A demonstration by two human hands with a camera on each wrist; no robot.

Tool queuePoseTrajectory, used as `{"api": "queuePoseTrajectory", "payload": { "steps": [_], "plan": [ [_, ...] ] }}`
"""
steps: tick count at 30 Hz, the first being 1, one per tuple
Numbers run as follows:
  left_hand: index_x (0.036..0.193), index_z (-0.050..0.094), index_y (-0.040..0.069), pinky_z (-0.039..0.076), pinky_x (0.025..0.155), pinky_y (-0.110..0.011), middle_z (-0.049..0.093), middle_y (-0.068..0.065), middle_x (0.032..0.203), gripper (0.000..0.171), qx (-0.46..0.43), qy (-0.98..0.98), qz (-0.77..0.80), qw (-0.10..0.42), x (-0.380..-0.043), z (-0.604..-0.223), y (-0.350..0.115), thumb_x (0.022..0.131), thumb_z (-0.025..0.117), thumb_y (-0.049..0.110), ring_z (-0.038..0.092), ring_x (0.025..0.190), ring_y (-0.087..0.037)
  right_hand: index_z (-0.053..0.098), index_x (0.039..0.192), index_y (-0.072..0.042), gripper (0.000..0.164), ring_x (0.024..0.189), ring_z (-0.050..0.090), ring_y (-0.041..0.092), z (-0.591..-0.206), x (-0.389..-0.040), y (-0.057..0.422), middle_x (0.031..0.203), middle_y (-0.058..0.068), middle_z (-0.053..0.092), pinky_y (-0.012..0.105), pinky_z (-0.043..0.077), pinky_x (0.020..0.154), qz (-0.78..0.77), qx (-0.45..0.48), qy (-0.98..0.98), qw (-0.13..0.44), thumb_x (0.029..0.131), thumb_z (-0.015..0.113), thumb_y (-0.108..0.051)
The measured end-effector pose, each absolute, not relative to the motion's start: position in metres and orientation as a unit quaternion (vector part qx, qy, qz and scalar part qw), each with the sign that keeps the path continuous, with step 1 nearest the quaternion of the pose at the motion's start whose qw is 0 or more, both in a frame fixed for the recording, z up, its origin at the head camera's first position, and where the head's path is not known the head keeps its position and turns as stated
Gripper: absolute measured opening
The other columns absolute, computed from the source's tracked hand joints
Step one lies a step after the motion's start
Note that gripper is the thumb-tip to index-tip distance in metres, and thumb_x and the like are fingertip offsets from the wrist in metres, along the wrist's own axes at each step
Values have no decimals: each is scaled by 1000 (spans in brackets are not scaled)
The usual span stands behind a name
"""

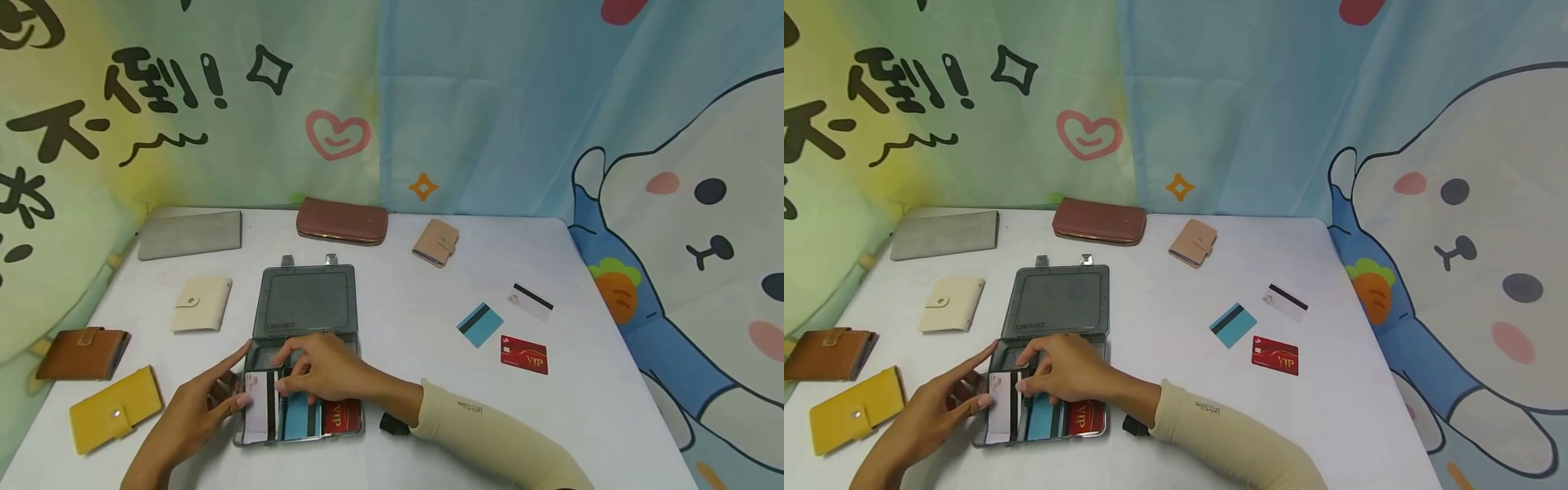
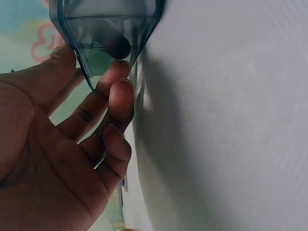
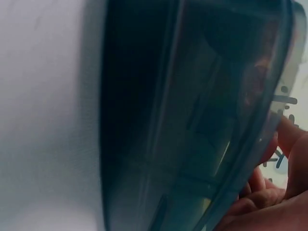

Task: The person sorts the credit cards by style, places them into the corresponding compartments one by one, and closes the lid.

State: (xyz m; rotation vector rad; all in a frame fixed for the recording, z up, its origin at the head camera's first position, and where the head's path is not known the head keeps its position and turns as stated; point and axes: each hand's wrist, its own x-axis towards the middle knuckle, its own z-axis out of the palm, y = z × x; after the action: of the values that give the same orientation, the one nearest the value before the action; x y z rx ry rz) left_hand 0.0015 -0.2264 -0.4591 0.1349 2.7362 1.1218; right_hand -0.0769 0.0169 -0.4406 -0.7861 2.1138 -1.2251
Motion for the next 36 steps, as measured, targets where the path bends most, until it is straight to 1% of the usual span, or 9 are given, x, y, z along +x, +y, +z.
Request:
{"api": "queuePoseTrajectory", "payload": {
  "steps": [3, 7, 10, 13, 16, 21, 25, 28, 36],
  "plan": [
    [156, 32, 34, 45, 60, -23, 61, -3, 98, 80, 44, 919, 380, 92, 2, -460, -227, 89, 74, 24, 53, 69, -3, 66, 119, -20, 30, 49, 66, 13, -443, -79, 21, 75, -6, 75, 23, 54, 57, -453, -312, 785, 286, 91, 74, -29],
    [156, 32, 33, 45, 59, -23, 61, -4, 99, 80, 41, 917, 385, 92, 2, -461, -227, 89, 74, 22, 53, 69, -4, 65, 120, -18, 31, 52, 66, 23, -445, -85, 36, 79, 3, 76, 30, 57, 57, -492, -322, 754, 292, 92, 73, -29],
    [156, 32, 34, 45, 59, -23, 62, -5, 100, 80, 41, 918, 384, 93, 2, -461, -227, 89, 74, 23, 52, 69, -3, 65, 121, -12, 33, 53, 64, 32, -443, -91, 53, 81, 10, 74, 36, 57, 56, -527, -320, 731, 292, 92, 73, -27],
    [156, 33, 33, 44, 59, -23, 62, -4, 99, 80, 46, 918, 383, 88, 2, -461, -227, 89, 74, 23, 52, 69, -3, 64, 121, -8, 34, 54, 61, 34, -442, -97, 74, 81, 10, 74, 38, 56, 56, -544, -322, 722, 281, 92, 74, -23],
    [156, 34, 33, 45, 59, -22, 62, -4, 98, 80, 52, 918, 384, 81, 3, -461, -227, 88, 74, 21, 52, 69, -2, 64, 121, -8, 35, 56, 57, 34, -442, -103, 98, 81, 5, 74, 34, 52, 54, -545, -314, 729, 270, 90, 76, -20],
    [156, 34, 32, 45, 58, -22, 62, -4, 98, 80, 53, 916, 389, 79, 2, -460, -228, 88, 75, 20, 52, 68, -3, 66, 121, -11, 38, 54, 53, 26, -443, -108, 139, 82, 0, 72, 26, 43, 50, -526, -287, 755, 267, 87, 79, -22],
    [156, 34, 32, 45, 59, -22, 62, -4, 98, 80, 51, 917, 387, 81, 2, -460, -227, 88, 75, 20, 52, 69, -3, 65, 123, -11, 40, 60, 56, 22, -445, -110, 172, 88, 1, 72, 28, 47, 54, -508, -272, 775, 261, 87, 79, -20],
    [156, 33, 33, 45, 59, -22, 62, -4, 99, 80, 50, 919, 382, 83, 1, -460, -228, 88, 74, 21, 51, 70, -3, 64, 124, -11, 41, 66, 59, 24, -448, -113, 197, 94, 3, 71, 31, 51, 60, -506, -254, 783, 260, 86, 79, -17],
    [156, 34, 31, 45, 58, -22, 61, -4, 97, 80, 55, 918, 386, 78, 2, -461, -228, 88, 75, 20, 51, 70, -3, 63, 129, -13, 48, 80, 61, 29, -449, -129, 254, 108, 11, 68, 27, 49, 66, -492, -199, 811, 247, 84, 81, -15]
  ]
}}
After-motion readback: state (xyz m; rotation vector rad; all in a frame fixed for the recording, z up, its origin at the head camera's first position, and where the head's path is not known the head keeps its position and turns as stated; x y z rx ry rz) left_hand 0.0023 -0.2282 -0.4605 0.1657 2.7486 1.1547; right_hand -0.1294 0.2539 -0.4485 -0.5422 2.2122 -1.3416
